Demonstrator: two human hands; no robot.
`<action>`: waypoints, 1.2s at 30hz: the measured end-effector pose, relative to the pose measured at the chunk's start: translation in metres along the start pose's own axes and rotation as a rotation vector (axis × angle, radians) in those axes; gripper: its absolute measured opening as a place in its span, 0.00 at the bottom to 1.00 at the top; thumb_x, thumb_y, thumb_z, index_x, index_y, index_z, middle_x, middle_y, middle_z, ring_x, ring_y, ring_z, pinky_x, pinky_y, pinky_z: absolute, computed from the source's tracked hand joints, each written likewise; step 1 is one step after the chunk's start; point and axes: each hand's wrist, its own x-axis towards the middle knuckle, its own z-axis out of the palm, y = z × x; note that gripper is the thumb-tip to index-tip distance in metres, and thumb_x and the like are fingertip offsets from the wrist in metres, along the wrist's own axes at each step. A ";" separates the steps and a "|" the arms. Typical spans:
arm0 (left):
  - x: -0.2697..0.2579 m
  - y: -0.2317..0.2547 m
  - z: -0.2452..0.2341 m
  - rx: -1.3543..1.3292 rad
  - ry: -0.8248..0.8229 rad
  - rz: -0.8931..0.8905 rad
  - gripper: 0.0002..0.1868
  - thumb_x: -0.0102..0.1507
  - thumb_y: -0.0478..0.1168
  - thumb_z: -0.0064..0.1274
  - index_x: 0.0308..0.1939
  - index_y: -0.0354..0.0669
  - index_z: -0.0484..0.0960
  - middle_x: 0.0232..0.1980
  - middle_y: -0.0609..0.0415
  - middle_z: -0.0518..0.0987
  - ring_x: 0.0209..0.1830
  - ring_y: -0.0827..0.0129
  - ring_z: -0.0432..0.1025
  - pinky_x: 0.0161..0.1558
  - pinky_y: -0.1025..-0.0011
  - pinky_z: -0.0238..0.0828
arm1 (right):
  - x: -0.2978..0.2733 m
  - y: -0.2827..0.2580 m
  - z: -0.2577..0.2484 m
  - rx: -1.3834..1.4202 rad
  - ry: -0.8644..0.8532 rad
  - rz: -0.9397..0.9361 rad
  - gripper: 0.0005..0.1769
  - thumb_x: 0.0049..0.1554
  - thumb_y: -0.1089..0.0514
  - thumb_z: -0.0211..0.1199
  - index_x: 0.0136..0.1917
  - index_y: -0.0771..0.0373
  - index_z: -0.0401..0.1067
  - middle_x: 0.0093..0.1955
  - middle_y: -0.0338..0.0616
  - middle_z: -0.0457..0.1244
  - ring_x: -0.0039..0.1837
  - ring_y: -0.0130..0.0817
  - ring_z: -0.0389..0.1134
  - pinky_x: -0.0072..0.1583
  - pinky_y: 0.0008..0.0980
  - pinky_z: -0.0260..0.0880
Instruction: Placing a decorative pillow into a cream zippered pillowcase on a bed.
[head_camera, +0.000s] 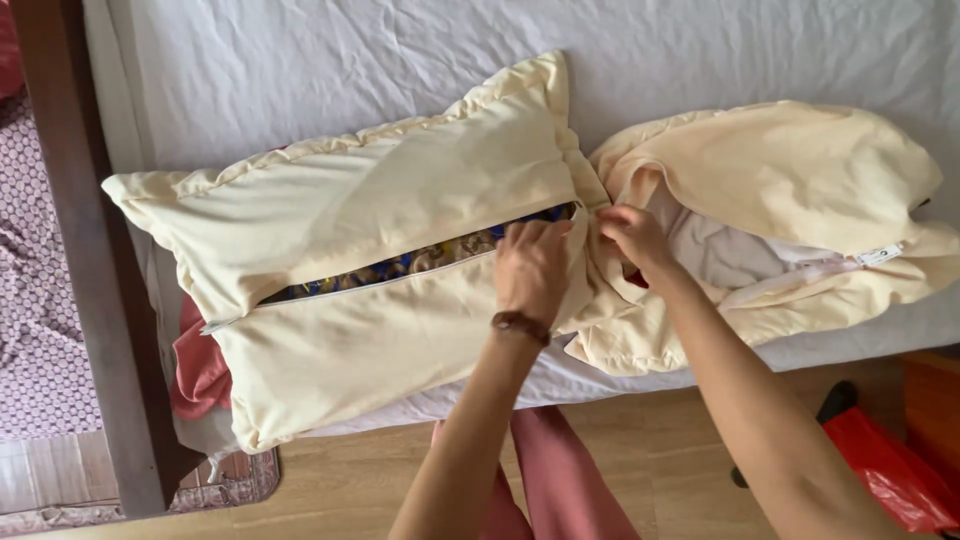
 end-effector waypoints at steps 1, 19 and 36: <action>0.006 0.003 0.014 0.007 -0.008 0.003 0.13 0.62 0.33 0.51 0.47 0.51 0.86 0.48 0.56 0.81 0.54 0.59 0.72 0.55 0.58 0.67 | -0.005 -0.006 0.008 0.010 -0.001 0.004 0.19 0.60 0.62 0.62 0.65 0.63 0.72 0.56 0.43 0.68 0.51 0.29 0.71 0.50 0.28 0.74; 0.039 -0.043 0.121 0.390 -0.362 -0.228 0.06 0.70 0.40 0.50 0.51 0.52 0.76 0.55 0.54 0.81 0.63 0.61 0.73 0.62 0.59 0.67 | 0.006 -0.050 0.033 -0.637 0.247 0.045 0.18 0.55 0.44 0.66 0.53 0.56 0.77 0.49 0.46 0.71 0.54 0.45 0.71 0.55 0.41 0.68; 0.017 -0.079 0.060 -0.545 -0.602 -0.560 0.30 0.58 0.41 0.57 0.66 0.46 0.76 0.57 0.44 0.83 0.55 0.57 0.78 0.57 0.62 0.73 | -0.007 -0.045 0.049 0.262 -0.073 0.097 0.28 0.51 0.62 0.67 0.65 0.71 0.73 0.58 0.52 0.69 0.55 0.37 0.71 0.55 0.32 0.71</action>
